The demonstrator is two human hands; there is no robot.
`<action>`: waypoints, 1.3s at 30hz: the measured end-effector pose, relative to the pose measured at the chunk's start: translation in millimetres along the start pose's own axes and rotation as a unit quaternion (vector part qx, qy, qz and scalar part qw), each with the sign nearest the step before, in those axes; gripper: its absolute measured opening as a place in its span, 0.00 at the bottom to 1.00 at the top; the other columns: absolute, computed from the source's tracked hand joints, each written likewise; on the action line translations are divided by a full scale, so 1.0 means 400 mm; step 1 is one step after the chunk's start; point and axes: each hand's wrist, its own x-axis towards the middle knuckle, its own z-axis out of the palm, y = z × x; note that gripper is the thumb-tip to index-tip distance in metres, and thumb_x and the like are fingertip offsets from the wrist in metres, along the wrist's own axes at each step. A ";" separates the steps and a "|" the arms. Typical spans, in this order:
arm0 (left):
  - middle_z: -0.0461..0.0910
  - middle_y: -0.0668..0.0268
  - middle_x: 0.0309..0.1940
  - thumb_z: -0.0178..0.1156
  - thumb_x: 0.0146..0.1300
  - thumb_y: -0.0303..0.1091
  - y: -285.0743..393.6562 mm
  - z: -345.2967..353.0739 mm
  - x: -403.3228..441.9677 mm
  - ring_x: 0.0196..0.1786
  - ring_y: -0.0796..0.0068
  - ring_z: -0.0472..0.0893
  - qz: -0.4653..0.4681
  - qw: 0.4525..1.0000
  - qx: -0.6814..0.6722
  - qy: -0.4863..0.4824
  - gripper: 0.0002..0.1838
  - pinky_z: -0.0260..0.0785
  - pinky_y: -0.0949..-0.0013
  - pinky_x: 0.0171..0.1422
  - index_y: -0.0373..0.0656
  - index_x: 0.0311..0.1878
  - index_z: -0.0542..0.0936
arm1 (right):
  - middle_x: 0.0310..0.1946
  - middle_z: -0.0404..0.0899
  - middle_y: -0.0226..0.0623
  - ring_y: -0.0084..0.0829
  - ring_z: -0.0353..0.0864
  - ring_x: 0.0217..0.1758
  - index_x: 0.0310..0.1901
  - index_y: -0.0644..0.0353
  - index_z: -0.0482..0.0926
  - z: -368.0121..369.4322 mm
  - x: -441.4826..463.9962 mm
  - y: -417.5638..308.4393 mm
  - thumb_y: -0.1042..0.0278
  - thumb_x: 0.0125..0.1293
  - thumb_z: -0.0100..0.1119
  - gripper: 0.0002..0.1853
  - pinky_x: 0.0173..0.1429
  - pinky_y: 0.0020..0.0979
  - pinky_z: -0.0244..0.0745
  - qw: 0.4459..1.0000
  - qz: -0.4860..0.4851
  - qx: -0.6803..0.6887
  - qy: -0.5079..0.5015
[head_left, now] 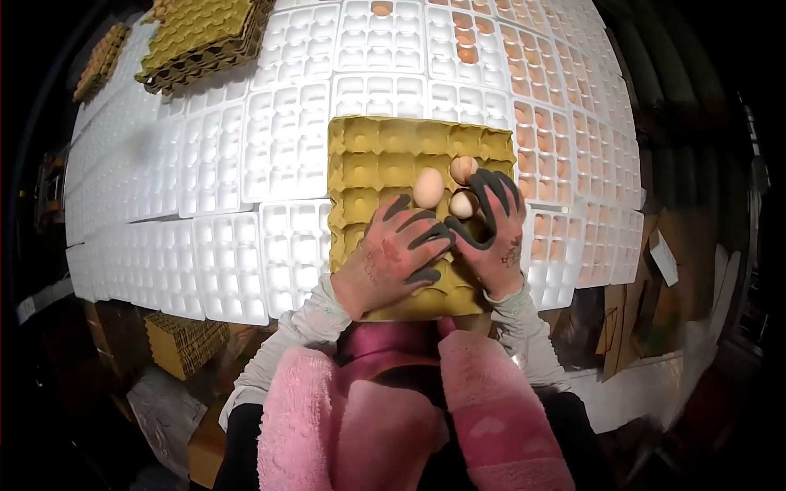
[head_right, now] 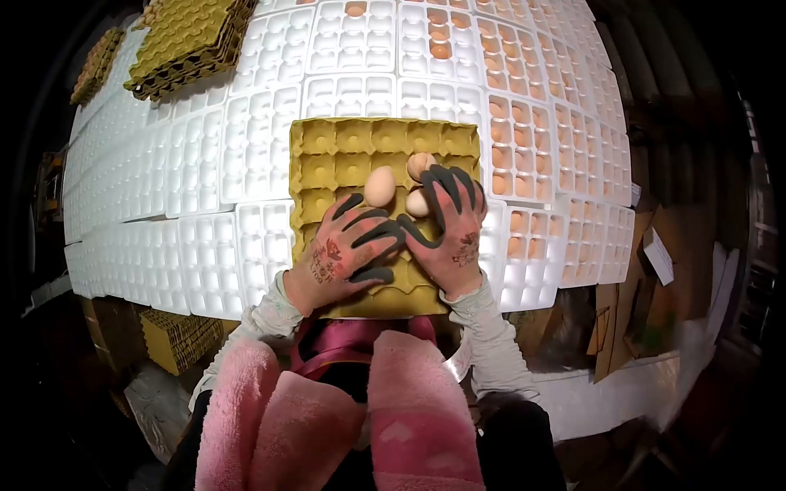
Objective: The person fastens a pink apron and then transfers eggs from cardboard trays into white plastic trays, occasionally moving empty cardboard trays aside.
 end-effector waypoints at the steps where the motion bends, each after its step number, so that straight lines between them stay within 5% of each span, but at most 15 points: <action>1: 0.71 0.62 0.59 0.69 0.51 0.47 0.006 -0.035 -0.013 0.66 0.55 0.66 -0.013 1.000 0.004 0.002 0.28 0.50 0.39 0.74 0.53 0.56 0.77 | 0.61 0.68 0.48 0.53 0.63 0.67 0.62 0.59 0.69 -0.027 -0.021 0.004 0.67 0.52 0.71 0.35 0.70 0.48 0.58 0.998 0.061 0.025 0.005; 5: 0.57 0.43 0.70 0.66 0.57 0.45 -0.045 0.018 -0.157 0.73 0.43 0.56 -0.285 0.949 0.044 0.127 0.43 0.43 0.39 0.75 0.36 0.70 0.59 | 0.68 0.57 0.62 0.60 0.57 0.71 0.69 0.71 0.58 -0.021 -0.256 0.191 0.71 0.69 0.54 0.30 0.75 0.51 0.52 0.955 0.004 -0.283 -0.090; 7: 0.53 0.40 0.72 0.61 0.63 0.42 -0.054 0.066 -0.166 0.73 0.39 0.55 -0.402 0.867 -0.224 0.192 0.45 0.48 0.52 0.76 0.27 0.72 0.49 | 0.70 0.53 0.64 0.61 0.58 0.71 0.68 0.72 0.59 -0.026 -0.259 0.134 0.75 0.69 0.53 0.27 0.73 0.48 0.57 0.968 0.152 -0.112 -0.163; 10: 0.59 0.43 0.70 0.58 0.64 0.33 -0.050 -0.005 -0.157 0.72 0.47 0.61 -0.441 0.835 -0.266 0.193 0.39 0.54 0.57 0.75 0.36 0.74 0.52 | 0.70 0.55 0.64 0.58 0.61 0.70 0.63 0.75 0.64 -0.110 -0.218 0.059 0.83 0.67 0.50 0.23 0.71 0.45 0.62 0.975 0.031 -0.149 -0.164; 14: 0.69 0.60 0.65 0.56 0.64 0.21 -0.127 -0.251 -0.265 0.64 0.69 0.71 -0.372 0.744 -0.433 0.347 0.32 0.61 0.68 0.69 0.37 0.72 0.61 | 0.70 0.59 0.60 0.53 0.60 0.73 0.71 0.71 0.53 -0.079 0.009 -0.173 0.63 0.63 0.58 0.40 0.74 0.37 0.56 0.936 0.245 0.193 -0.163; 17: 0.76 0.60 0.57 0.56 0.67 0.27 -0.264 -0.433 -0.493 0.56 0.70 0.77 -0.407 0.752 -0.350 0.383 0.23 0.69 0.68 0.61 0.33 0.65 0.69 | 0.64 0.69 0.51 0.47 0.67 0.68 0.67 0.64 0.65 -0.032 0.129 -0.122 0.61 0.59 0.65 0.36 0.72 0.37 0.60 0.942 0.153 0.224 -0.198; 20: 0.70 0.57 0.61 0.53 0.71 0.31 -0.482 -0.531 -0.882 0.61 0.64 0.74 -0.354 0.897 0.000 0.265 0.19 0.69 0.64 0.64 0.36 0.62 0.73 | 0.60 0.75 0.48 0.43 0.74 0.62 0.63 0.61 0.71 -0.042 0.202 0.167 0.69 0.51 0.68 0.35 0.69 0.38 0.65 0.985 0.079 0.015 -0.151; 22: 0.66 0.56 0.63 0.50 0.73 0.35 -0.542 -0.562 -1.011 0.62 0.61 0.73 -0.344 0.910 0.077 0.219 0.18 0.70 0.61 0.64 0.40 0.61 0.76 | 0.57 0.77 0.48 0.47 0.74 0.61 0.61 0.61 0.73 -0.053 0.212 0.304 0.68 0.46 0.72 0.36 0.68 0.41 0.67 0.939 0.011 -0.123 -0.322; 25: 0.68 0.55 0.64 0.53 0.70 0.29 -0.608 -0.553 -1.070 0.63 0.65 0.73 -0.429 0.807 -0.203 0.353 0.19 0.66 0.63 0.66 0.34 0.62 0.74 | 0.54 0.80 0.47 0.44 0.76 0.61 0.59 0.64 0.75 -0.064 0.202 0.315 0.71 0.46 0.72 0.34 0.68 0.40 0.69 0.961 -0.013 -0.070 -0.267; 28: 0.69 0.58 0.65 0.57 0.67 0.30 -0.638 -0.523 -0.986 0.62 0.68 0.72 -0.508 0.758 -0.248 0.326 0.28 0.64 0.66 0.67 0.34 0.69 0.65 | 0.52 0.81 0.41 0.34 0.79 0.58 0.59 0.68 0.74 -0.098 0.177 0.266 0.72 0.53 0.69 0.29 0.63 0.33 0.74 0.888 0.258 0.362 -0.117; 30: 0.65 0.51 0.69 0.59 0.59 0.31 -0.752 -0.495 -1.037 0.69 0.54 0.66 -0.546 0.793 0.230 0.141 0.37 0.58 0.61 0.73 0.36 0.72 0.59 | 0.53 0.78 0.36 0.29 0.79 0.54 0.59 0.68 0.74 -0.105 0.175 0.278 0.75 0.58 0.64 0.26 0.58 0.30 0.76 0.802 0.267 0.527 -0.085; 31: 0.63 0.49 0.69 0.61 0.56 0.33 -0.612 -0.510 -0.780 0.70 0.49 0.63 -0.630 0.676 0.379 0.055 0.40 0.57 0.58 0.73 0.38 0.73 0.58 | 0.52 0.79 0.36 0.29 0.79 0.53 0.60 0.66 0.74 -0.106 0.191 0.272 0.71 0.58 0.64 0.27 0.57 0.30 0.76 0.843 0.274 0.436 -0.157; 34: 0.81 0.54 0.51 0.56 0.65 0.26 -0.413 -0.417 -0.289 0.54 0.62 0.81 -0.351 0.877 -0.031 0.327 0.22 0.71 0.66 0.60 0.36 0.62 0.74 | 0.42 0.83 0.40 0.28 0.81 0.47 0.55 0.60 0.79 -0.027 0.238 0.217 0.67 0.54 0.68 0.25 0.54 0.31 0.75 0.947 0.006 -0.047 -0.317; 36: 0.82 0.56 0.51 0.60 0.64 0.32 -0.316 -0.284 -0.036 0.54 0.65 0.82 -0.181 0.960 -0.107 0.185 0.23 0.72 0.67 0.58 0.37 0.62 0.74 | 0.42 0.84 0.38 0.28 0.81 0.47 0.56 0.62 0.79 -0.003 0.247 0.211 0.68 0.55 0.68 0.25 0.54 0.30 0.75 0.934 -0.039 -0.127 -0.331; 39: 0.80 0.52 0.50 0.69 0.52 0.52 -0.267 -0.071 0.198 0.62 0.58 0.75 -0.014 0.983 0.185 -0.007 0.41 0.57 0.59 0.74 0.35 0.64 0.68 | 0.43 0.84 0.38 0.29 0.81 0.48 0.60 0.63 0.75 -0.042 0.230 0.233 0.61 0.57 0.67 0.30 0.54 0.30 0.76 0.950 0.081 0.196 -0.231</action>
